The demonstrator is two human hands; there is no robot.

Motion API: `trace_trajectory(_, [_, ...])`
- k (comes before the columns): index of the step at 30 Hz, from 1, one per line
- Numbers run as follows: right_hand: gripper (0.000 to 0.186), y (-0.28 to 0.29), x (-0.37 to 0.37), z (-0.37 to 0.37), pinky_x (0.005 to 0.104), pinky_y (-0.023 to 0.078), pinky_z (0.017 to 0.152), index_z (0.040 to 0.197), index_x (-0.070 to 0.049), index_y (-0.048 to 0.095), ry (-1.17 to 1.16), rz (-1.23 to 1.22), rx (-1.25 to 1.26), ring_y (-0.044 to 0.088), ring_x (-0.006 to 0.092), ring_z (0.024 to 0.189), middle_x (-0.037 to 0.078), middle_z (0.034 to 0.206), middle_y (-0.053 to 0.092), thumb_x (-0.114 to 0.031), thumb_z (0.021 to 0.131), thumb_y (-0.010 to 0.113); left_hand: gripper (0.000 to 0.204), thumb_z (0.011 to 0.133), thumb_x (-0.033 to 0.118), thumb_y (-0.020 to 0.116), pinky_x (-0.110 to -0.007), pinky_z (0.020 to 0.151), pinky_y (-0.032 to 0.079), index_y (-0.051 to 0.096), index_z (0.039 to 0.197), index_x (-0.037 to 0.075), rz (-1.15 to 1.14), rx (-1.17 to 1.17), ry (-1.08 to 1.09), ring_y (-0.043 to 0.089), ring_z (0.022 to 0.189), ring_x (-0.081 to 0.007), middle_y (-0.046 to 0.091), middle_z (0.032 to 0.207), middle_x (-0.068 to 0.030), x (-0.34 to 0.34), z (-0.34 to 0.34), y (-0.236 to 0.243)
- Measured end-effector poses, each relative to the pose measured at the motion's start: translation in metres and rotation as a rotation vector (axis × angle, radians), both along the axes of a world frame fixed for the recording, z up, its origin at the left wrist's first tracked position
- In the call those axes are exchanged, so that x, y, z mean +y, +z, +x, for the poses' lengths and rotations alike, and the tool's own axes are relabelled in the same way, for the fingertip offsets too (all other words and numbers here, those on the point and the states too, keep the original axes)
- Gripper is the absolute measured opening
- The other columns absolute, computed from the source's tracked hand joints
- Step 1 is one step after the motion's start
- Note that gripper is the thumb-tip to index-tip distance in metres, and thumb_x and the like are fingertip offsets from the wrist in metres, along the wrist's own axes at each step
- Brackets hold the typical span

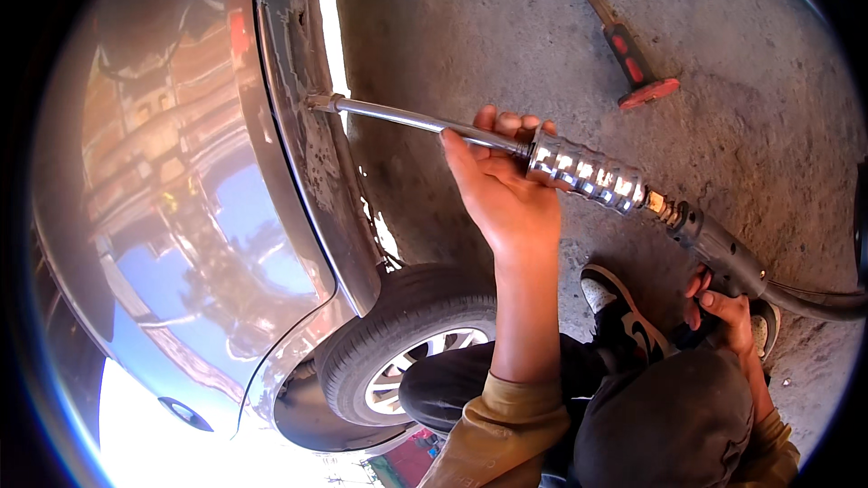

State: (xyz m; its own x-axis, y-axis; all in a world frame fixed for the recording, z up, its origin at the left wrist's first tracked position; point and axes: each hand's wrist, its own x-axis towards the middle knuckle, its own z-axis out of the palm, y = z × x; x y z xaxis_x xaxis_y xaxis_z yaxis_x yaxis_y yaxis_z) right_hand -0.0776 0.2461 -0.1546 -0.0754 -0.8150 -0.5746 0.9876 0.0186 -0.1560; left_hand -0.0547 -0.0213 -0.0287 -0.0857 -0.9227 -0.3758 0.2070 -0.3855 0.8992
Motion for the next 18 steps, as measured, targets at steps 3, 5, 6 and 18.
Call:
trace_trajectory(3, [0.043,-0.001,0.003,-0.001,0.0326,0.048,0.062,0.11,0.004,0.049,0.037,-0.027,0.1,0.057,0.0195,0.063,0.013,0.094,0.059,-0.016,0.078,0.068,0.042,0.098,0.049,0.034,-0.039,0.081,0.046,0.051,0.085,0.013,0.028,0.146,-0.003,0.043,0.061,-0.0098,0.041,0.065,0.0038,-0.003,0.003,-0.003])
trace_trajectory(5, [0.043,-0.012,0.013,0.001,0.0323,0.049,0.067,0.11,0.004,0.051,0.051,0.062,0.405,0.059,0.0196,0.069,0.012,0.096,0.059,-0.017,0.078,0.069,0.04,0.098,0.049,0.034,-0.034,0.076,0.041,0.047,0.081,0.015,0.001,0.3,-0.094,0.032,0.055,-0.0066,0.032,0.06,0.0073,-0.005,-0.003,-0.004])
trace_trajectory(6, [0.043,-0.023,0.022,0.004,0.032,0.049,0.07,0.11,0.004,0.052,0.053,0.152,0.664,0.06,0.0197,0.073,0.012,0.098,0.059,-0.017,0.077,0.07,0.039,0.098,0.048,0.034,-0.034,0.075,0.04,0.046,0.08,0.016,-0.03,0.472,-0.224,0.032,0.054,-0.0064,0.032,0.06,0.0078,-0.009,0.005,-0.009])
trace_trajectory(18, [0.034,0.013,0.021,-0.002,0.0312,0.042,0.05,0.097,0.003,0.051,-0.034,0.031,0.012,0.051,0.02,0.05,0.017,0.081,0.059,-0.014,0.076,0.07,0.048,0.089,0.059,0.044,-0.038,0.077,0.043,0.05,0.081,0.013,0.02,0.322,-0.252,0.051,0.088,-0.0221,0.052,0.087,-0.0033,0.008,0.01,-0.02])
